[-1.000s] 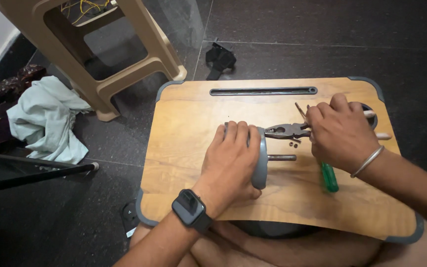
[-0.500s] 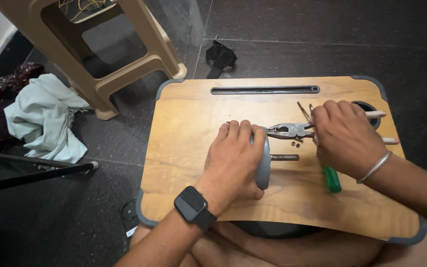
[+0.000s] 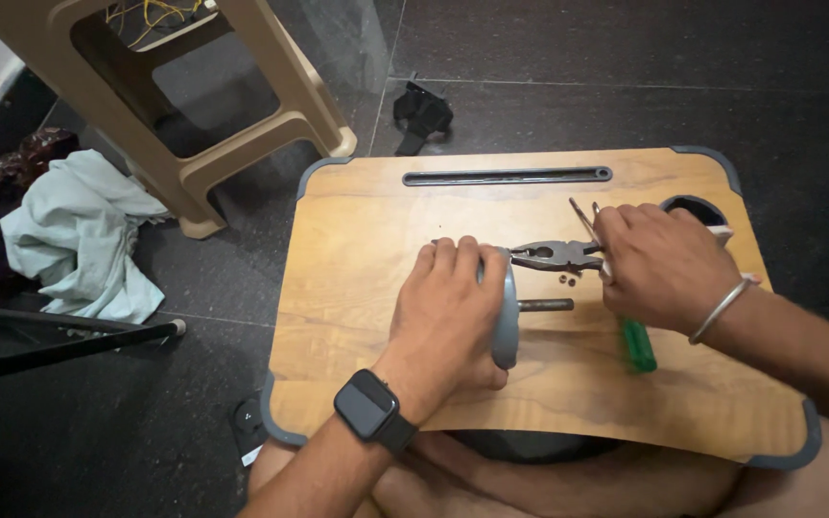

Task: Disassembling a small electric motor using a screwdriver and pliers on a wooden lap desk.

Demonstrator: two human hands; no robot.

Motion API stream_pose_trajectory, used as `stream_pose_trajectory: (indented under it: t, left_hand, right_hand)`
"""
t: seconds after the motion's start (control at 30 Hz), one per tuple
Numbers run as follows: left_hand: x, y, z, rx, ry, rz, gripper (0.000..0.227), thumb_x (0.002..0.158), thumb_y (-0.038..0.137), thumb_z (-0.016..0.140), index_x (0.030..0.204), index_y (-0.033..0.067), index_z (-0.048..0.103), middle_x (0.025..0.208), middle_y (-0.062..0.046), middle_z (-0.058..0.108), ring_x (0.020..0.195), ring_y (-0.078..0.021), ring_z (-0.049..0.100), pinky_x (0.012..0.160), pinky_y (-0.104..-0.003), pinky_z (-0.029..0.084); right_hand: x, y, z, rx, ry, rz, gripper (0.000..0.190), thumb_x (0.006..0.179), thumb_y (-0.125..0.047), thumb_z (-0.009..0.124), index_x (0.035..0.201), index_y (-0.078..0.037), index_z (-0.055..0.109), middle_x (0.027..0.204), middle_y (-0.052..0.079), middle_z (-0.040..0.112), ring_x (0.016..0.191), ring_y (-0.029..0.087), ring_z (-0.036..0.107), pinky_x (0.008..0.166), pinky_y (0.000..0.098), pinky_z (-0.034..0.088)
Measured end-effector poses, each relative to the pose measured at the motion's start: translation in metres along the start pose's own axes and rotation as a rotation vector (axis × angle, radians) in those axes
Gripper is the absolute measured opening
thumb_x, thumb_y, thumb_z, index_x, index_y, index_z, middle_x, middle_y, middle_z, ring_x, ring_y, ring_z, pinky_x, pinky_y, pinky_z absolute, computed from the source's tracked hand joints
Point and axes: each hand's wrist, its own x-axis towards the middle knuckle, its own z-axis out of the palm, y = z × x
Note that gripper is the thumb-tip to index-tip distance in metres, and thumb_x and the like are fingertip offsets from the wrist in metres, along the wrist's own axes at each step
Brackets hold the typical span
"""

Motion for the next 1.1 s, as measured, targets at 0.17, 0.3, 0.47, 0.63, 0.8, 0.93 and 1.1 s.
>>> stream_pose_trajectory:
  t: [0.17, 0.3, 0.47, 0.63, 0.8, 0.93, 1.1]
  left_hand:
    - [0.002, 0.0, -0.006, -0.059, -0.005, 0.007, 0.097, 0.034, 0.035, 0.092, 0.116, -0.0018, 0.054, 0.108, -0.021, 0.06, 0.106, -0.0394, 0.058, 0.1, -0.044, 0.044]
    - [0.005, 0.003, -0.004, -0.037, -0.03, 0.032, 0.096, 0.033, 0.036, 0.092, 0.114, -0.0007, 0.054, 0.107, -0.02, 0.06, 0.104, -0.0389, 0.058, 0.099, -0.044, 0.044]
    - [0.009, -0.001, -0.002, -0.061, -0.045, -0.015, 0.096, 0.034, 0.038, 0.093, 0.113, -0.0009, 0.055, 0.105, -0.019, 0.061, 0.101, -0.0374, 0.059, 0.095, -0.043, 0.047]
    - [0.013, 0.0, -0.001, -0.023, -0.087, 0.002, 0.101, 0.032, 0.041, 0.094, 0.113, -0.0029, 0.055, 0.104, -0.019, 0.061, 0.099, -0.0371, 0.06, 0.093, -0.043, 0.047]
    - [0.016, -0.002, -0.001, -0.025, -0.115, -0.009, 0.102, 0.035, 0.044, 0.093, 0.116, -0.0052, 0.054, 0.104, -0.019, 0.061, 0.098, -0.0365, 0.06, 0.092, -0.043, 0.048]
    - [0.016, -0.005, 0.001, -0.036, -0.11, -0.017, 0.103, 0.035, 0.044, 0.093, 0.116, -0.0058, 0.054, 0.104, -0.02, 0.061, 0.097, -0.0368, 0.06, 0.092, -0.043, 0.048]
    - [0.014, -0.006, 0.0, -0.038, -0.097, 0.009, 0.102, 0.033, 0.043, 0.094, 0.114, -0.0042, 0.055, 0.103, -0.02, 0.061, 0.096, -0.0372, 0.06, 0.091, -0.043, 0.048]
  right_hand:
    - [0.027, 0.038, 0.014, 0.29, -0.344, -0.096, 0.031, 0.079, -0.01, 0.059, 0.11, -0.012, 0.061, 0.091, 0.01, 0.074, 0.09, 0.023, 0.069, 0.085, 0.0399, 0.06]
    - [0.03, 0.043, -0.008, 0.163, -0.334, -0.214, 0.023, 0.081, -0.012, 0.057, 0.101, -0.007, 0.066, 0.088, 0.014, 0.075, 0.086, 0.025, 0.072, 0.085, 0.0427, 0.055]
    - [0.001, 0.026, 0.005, -0.36, 0.493, -0.178, 0.021, 0.085, -0.02, 0.057, 0.1, -0.007, 0.064, 0.086, 0.009, 0.068, 0.081, 0.022, 0.065, 0.086, 0.0438, 0.049]
    - [-0.006, 0.019, 0.019, -0.42, 0.537, -0.068, 0.015, 0.091, -0.024, 0.057, 0.093, -0.012, 0.066, 0.083, 0.004, 0.065, 0.077, 0.018, 0.06, 0.079, 0.0369, 0.044]
    - [0.003, 0.02, 0.013, -0.468, 0.534, -0.091, 0.018, 0.093, -0.026, 0.055, 0.093, -0.012, 0.066, 0.076, 0.003, 0.063, 0.071, 0.017, 0.057, 0.078, 0.0353, 0.043]
    - [0.018, 0.025, 0.022, -0.312, 0.554, -0.16, 0.017, 0.086, -0.016, 0.06, 0.099, -0.01, 0.066, 0.084, 0.005, 0.063, 0.08, 0.02, 0.058, 0.084, 0.0366, 0.041]
    - [0.039, 0.034, 0.061, 0.02, 0.729, -0.306, 0.032, 0.075, -0.009, 0.062, 0.107, -0.003, 0.065, 0.093, 0.012, 0.063, 0.092, 0.025, 0.057, 0.088, 0.0397, 0.041]
